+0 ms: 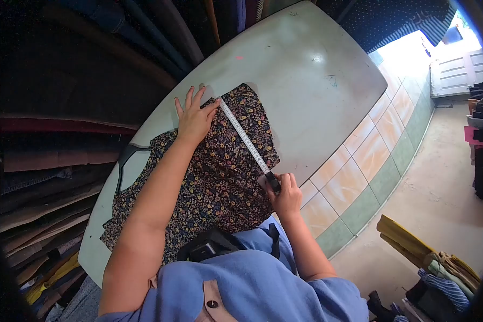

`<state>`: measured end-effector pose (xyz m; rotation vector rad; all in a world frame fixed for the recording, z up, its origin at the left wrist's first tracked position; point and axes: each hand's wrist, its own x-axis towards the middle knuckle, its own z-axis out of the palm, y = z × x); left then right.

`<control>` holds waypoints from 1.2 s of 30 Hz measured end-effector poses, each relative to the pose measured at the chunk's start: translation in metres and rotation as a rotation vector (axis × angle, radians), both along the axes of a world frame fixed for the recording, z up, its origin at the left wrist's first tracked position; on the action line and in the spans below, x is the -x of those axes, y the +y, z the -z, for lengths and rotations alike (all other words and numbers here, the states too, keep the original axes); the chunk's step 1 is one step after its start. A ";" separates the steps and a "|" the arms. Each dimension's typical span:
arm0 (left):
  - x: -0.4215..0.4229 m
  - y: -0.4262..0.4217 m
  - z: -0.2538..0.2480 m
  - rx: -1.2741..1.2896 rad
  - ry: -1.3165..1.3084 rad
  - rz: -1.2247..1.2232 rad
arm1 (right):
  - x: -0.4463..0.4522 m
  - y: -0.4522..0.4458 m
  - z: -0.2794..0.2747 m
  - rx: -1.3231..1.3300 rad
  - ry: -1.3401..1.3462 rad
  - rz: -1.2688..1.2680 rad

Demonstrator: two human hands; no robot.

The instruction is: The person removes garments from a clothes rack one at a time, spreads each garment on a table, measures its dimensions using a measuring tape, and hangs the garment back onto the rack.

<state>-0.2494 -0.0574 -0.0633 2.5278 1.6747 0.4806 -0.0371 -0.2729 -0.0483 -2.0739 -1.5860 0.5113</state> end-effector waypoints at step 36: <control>0.131 -0.066 -0.032 -0.021 -0.305 -0.141 | -0.036 -0.010 -0.004 0.018 0.454 0.052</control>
